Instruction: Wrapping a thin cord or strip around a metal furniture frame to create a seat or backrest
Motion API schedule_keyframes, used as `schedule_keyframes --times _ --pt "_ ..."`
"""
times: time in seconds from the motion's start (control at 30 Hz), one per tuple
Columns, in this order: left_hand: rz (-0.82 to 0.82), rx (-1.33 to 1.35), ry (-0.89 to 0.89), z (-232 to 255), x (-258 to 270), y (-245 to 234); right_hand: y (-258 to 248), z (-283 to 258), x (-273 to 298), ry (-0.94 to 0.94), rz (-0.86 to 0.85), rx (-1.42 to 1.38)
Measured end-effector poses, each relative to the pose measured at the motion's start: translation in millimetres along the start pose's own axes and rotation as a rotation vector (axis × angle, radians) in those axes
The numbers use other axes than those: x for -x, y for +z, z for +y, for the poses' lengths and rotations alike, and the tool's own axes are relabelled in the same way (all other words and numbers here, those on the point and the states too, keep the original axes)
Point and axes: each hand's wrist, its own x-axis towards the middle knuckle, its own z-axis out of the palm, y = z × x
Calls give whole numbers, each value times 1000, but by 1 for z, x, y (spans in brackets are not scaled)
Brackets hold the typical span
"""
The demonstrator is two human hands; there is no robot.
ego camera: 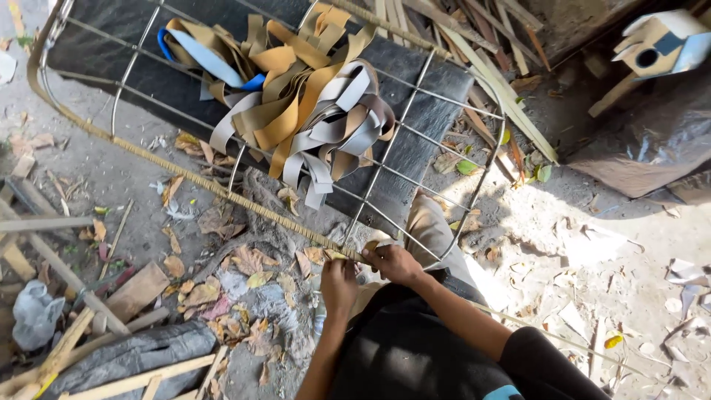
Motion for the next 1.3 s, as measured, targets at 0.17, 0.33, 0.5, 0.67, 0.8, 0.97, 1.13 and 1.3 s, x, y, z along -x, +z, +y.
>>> schedule_keyframes --times 0.17,0.33,0.5,0.67,0.8,0.97,1.13,1.3 --pt "-42 60 80 49 25 -28 7 30 -9 -161 113 133" --pt "-315 42 70 95 15 -51 9 45 -4 -285 187 200" --pt "-436 346 -119 89 4 -43 7 60 -2 -348 190 250" --pt "-427 660 -162 67 4 -34 15 55 10 -280 146 266" --pt "-313 708 -218 14 9 11 2 39 15 -124 81 378" --pt "-230 732 -247 59 17 -15 -5 48 1 -18 -34 458" --pt "-161 630 -237 85 31 -32 -8 51 -14 -11 -142 350" --pt "-136 391 -445 119 47 -40 3 81 -37 -48 -144 549"
